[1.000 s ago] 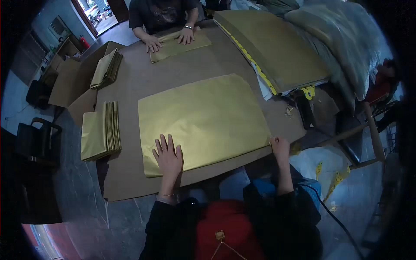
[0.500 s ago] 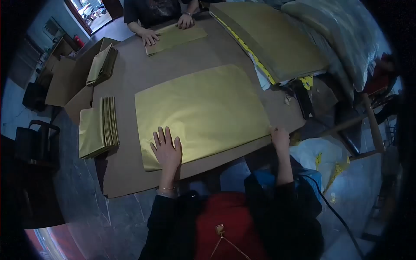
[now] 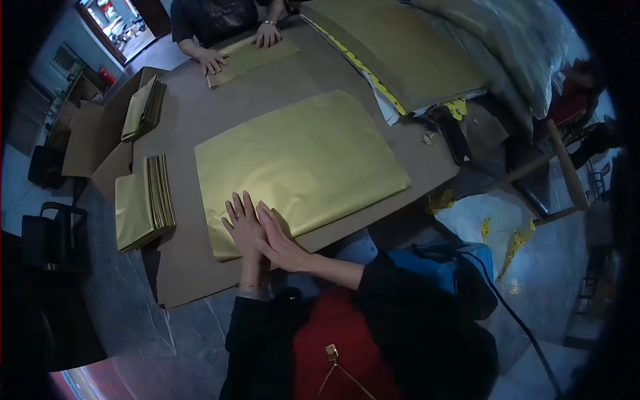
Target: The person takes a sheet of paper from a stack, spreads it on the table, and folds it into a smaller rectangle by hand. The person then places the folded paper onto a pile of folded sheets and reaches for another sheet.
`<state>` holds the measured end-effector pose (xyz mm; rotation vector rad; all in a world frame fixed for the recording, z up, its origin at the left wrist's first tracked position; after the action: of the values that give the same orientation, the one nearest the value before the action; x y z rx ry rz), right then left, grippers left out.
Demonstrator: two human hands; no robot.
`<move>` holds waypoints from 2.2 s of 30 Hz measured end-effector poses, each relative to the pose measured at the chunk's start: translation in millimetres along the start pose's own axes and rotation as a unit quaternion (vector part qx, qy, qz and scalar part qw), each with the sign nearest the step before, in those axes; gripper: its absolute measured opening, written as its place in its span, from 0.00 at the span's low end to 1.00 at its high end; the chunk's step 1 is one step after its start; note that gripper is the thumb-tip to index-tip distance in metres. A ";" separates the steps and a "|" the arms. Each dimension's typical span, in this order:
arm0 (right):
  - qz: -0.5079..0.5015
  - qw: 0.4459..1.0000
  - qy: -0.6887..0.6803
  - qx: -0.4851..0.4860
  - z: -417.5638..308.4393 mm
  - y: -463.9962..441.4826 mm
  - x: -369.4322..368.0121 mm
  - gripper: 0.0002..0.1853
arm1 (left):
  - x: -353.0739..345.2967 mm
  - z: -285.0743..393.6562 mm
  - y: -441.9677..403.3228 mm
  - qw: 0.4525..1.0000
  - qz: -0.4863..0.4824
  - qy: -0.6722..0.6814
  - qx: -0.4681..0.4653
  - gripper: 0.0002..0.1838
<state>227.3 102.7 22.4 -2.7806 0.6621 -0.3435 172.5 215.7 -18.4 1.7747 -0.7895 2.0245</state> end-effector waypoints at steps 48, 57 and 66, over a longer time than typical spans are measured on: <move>0.295 0.936 -0.159 -0.104 105.0 5.4 223.5 0.26 | 16.6 -9.5 6.2 0.983 0.054 0.161 -0.068 0.32; 0.317 0.915 -0.211 -0.134 106.4 5.6 226.1 0.27 | 28.5 -79.2 14.9 0.991 0.070 0.096 -0.063 0.34; 0.391 0.909 -0.091 -0.113 58.5 -13.0 147.3 0.23 | 27.5 -78.5 15.8 0.992 0.080 0.087 -0.043 0.33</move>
<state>377.2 56.5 -3.9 -2.4171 1.7459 0.1690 96.3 247.5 0.3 1.5068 -0.9752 2.1758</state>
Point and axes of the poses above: each hand's wrist, its own y-axis away from the middle knuckle, its own x-axis out of the back of the hand, z = x × y, the point moved 2 cm from there along -y, towards the middle knuckle, and after that the axes turned 2 degrees about z, right-handed, at the moved point
